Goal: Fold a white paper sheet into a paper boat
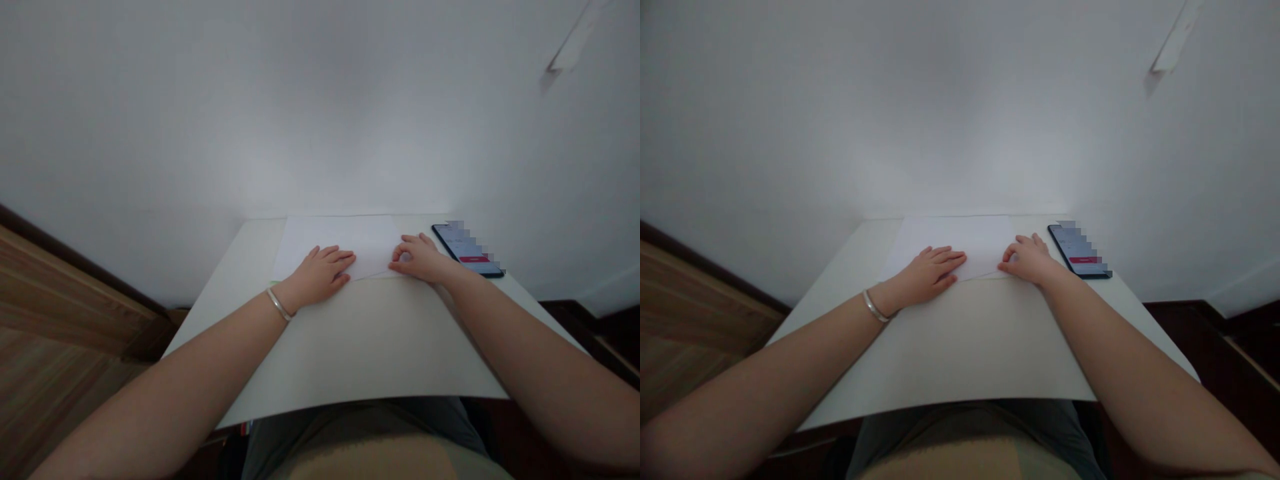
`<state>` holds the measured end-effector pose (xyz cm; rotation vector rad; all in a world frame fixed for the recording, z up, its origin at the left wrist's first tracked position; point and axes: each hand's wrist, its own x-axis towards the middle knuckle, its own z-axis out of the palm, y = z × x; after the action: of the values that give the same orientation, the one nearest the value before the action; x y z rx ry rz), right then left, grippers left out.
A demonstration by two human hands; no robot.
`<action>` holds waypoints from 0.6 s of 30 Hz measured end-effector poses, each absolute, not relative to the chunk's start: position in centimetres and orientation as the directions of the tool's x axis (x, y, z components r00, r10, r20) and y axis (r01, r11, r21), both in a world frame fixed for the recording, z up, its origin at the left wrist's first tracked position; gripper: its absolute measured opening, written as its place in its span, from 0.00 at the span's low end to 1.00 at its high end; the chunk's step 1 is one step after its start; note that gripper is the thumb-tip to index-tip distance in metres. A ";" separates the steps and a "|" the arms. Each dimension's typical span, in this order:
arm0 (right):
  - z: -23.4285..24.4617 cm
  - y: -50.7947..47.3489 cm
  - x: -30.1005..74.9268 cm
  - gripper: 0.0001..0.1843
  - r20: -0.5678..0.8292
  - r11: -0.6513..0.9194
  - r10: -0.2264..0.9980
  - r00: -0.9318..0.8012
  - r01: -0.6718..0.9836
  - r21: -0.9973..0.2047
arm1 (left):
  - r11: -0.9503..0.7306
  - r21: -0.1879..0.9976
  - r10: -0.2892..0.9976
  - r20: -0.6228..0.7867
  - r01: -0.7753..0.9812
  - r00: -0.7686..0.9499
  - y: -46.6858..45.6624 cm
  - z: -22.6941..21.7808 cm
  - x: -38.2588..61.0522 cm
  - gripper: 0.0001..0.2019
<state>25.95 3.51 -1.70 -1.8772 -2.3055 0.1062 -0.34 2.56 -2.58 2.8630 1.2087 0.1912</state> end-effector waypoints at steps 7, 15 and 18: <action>0.0 0.7 23.5 0.10 0.389 0.455 0.829 -0.402 0.889 -0.053 | -0.695 0.060 0.717 0.129 0.716 0.685 2.2 -2.2 -0.1 0.23; -0.3 -1.8 19.0 0.14 0.239 0.623 0.766 -0.596 0.781 -0.049 | -0.689 0.055 0.721 0.153 0.723 0.675 2.4 -2.5 -0.1 0.23; -0.6 -1.2 19.1 0.11 0.252 0.544 0.826 -0.504 0.830 -0.122 | -0.690 0.051 0.720 0.148 0.722 0.678 2.3 -2.4 -0.1 0.23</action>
<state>19.15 -1.16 -0.59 -1.3784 -2.5043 -0.0213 -0.06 2.35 -2.42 2.8887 1.2409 0.2467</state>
